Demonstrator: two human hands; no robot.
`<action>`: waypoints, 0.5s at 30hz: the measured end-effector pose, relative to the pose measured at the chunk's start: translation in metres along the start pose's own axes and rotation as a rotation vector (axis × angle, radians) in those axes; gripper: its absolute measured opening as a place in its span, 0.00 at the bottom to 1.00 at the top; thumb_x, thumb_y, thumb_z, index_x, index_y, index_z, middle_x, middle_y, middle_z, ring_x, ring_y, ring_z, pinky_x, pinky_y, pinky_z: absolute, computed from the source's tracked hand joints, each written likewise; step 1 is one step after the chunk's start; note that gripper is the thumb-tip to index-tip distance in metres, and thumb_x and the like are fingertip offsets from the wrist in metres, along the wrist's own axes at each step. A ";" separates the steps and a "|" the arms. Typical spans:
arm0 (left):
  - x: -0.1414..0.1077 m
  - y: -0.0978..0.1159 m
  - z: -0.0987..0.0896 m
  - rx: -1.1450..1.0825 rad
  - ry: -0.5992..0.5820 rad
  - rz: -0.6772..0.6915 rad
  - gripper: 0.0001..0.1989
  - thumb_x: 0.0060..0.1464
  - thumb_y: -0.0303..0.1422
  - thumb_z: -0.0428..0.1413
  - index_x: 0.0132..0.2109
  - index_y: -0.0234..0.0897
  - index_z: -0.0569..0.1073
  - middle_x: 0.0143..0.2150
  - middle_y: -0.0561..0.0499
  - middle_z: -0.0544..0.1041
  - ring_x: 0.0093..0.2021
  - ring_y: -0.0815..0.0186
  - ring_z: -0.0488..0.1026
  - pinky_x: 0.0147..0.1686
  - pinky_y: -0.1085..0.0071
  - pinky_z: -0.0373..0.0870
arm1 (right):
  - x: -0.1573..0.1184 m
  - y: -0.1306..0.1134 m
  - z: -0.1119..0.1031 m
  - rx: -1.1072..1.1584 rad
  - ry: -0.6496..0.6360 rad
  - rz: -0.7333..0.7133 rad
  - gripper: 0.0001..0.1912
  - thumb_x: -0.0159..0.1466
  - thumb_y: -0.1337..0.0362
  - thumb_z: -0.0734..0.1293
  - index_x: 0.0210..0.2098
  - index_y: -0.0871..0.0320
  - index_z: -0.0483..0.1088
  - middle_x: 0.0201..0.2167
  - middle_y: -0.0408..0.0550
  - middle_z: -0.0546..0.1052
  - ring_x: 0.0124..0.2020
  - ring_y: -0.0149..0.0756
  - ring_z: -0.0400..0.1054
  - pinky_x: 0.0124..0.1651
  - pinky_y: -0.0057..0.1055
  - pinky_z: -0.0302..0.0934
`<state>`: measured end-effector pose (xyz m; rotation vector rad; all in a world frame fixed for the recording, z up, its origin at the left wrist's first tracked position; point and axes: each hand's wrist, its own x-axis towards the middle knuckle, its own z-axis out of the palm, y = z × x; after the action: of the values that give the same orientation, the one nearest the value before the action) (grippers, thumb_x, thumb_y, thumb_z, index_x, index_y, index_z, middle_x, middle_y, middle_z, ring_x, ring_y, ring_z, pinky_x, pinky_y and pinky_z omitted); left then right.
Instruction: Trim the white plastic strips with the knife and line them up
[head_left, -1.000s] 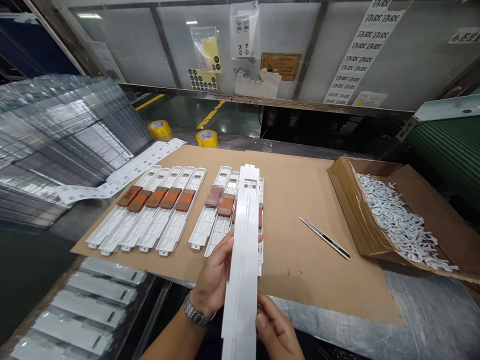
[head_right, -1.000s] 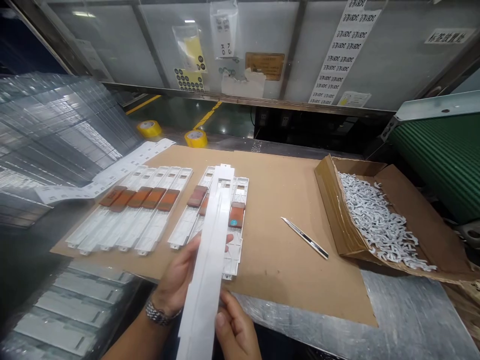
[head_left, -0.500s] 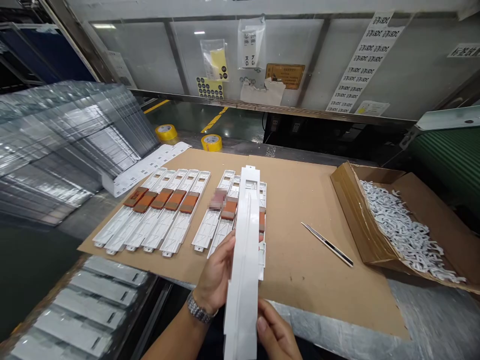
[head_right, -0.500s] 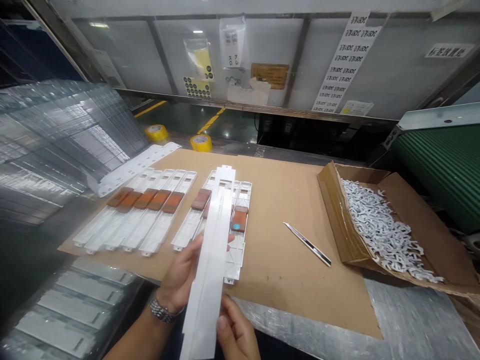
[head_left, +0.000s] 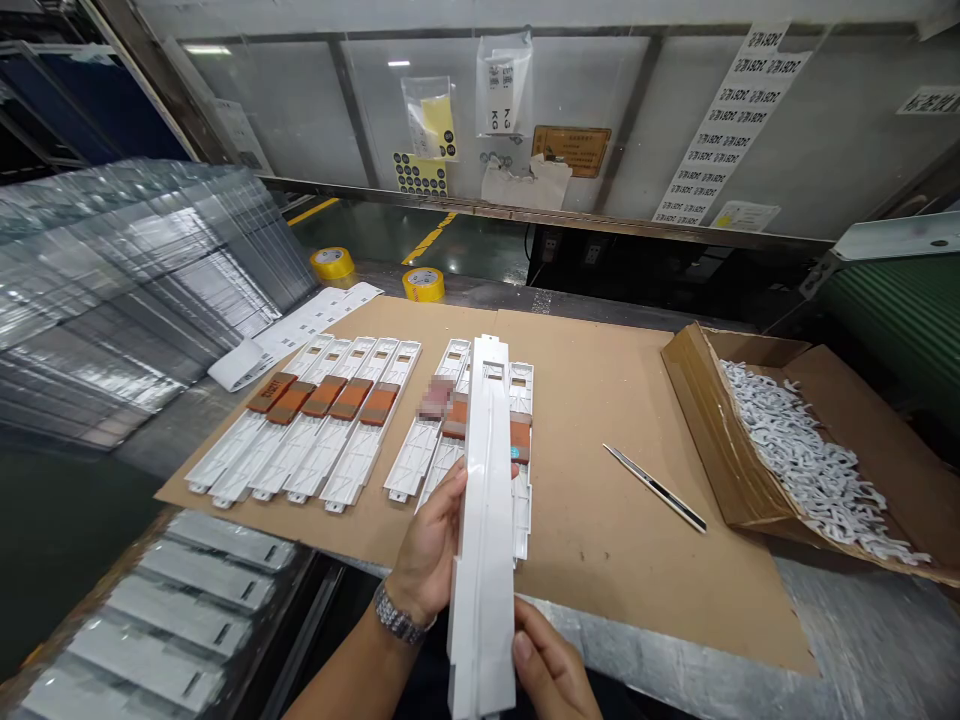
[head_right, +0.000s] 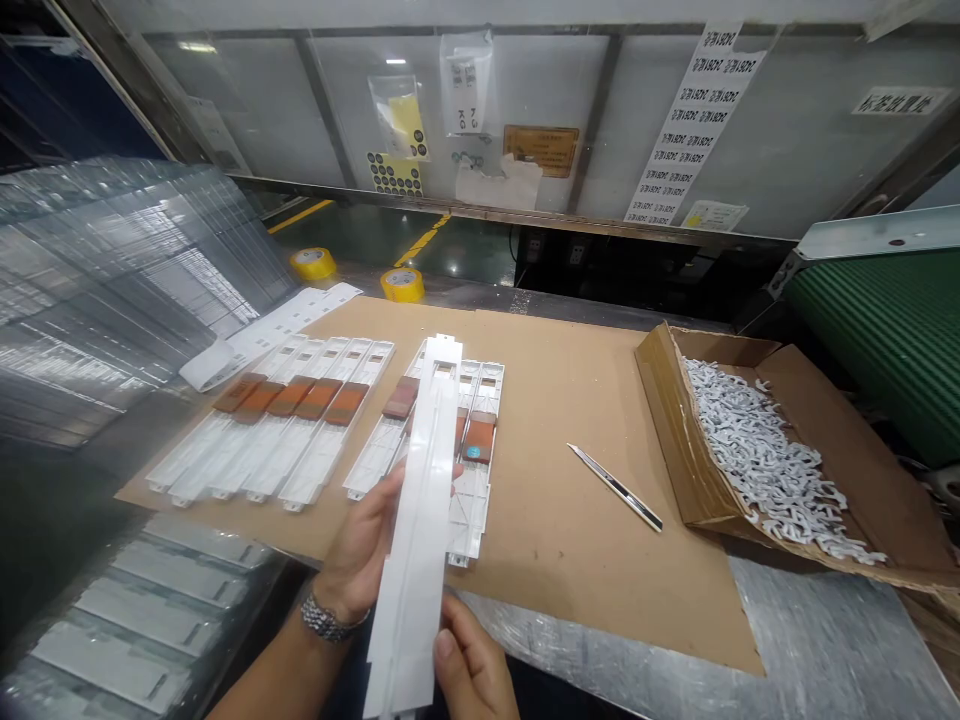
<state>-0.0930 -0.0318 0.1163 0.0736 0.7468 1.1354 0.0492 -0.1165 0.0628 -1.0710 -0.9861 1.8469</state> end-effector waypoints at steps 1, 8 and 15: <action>0.000 0.000 0.000 -0.002 -0.002 0.000 0.20 0.56 0.35 0.51 0.54 0.32 0.65 0.41 0.46 0.77 0.30 0.68 0.73 0.28 0.72 0.69 | 0.000 0.000 0.000 0.005 0.003 0.004 0.23 0.59 0.47 0.64 0.51 0.49 0.70 0.48 0.47 0.75 0.51 0.42 0.66 0.55 0.34 0.56; 0.001 -0.001 -0.004 -0.022 -0.028 -0.021 0.19 0.56 0.35 0.51 0.54 0.33 0.65 0.45 0.45 0.76 0.32 0.67 0.74 0.30 0.71 0.71 | 0.000 -0.003 0.001 0.045 -0.021 0.016 0.22 0.60 0.48 0.64 0.51 0.48 0.70 0.48 0.46 0.75 0.50 0.40 0.67 0.52 0.31 0.59; 0.000 0.001 -0.003 -0.058 -0.059 -0.033 0.22 0.58 0.33 0.48 0.58 0.30 0.60 0.45 0.42 0.77 0.34 0.66 0.75 0.32 0.72 0.71 | -0.002 0.001 0.001 0.045 -0.024 0.003 0.21 0.61 0.49 0.64 0.51 0.48 0.70 0.47 0.46 0.75 0.50 0.40 0.67 0.52 0.30 0.59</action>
<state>-0.0949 -0.0320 0.1145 0.0454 0.6600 1.1180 0.0489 -0.1189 0.0626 -1.0267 -0.9528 1.8791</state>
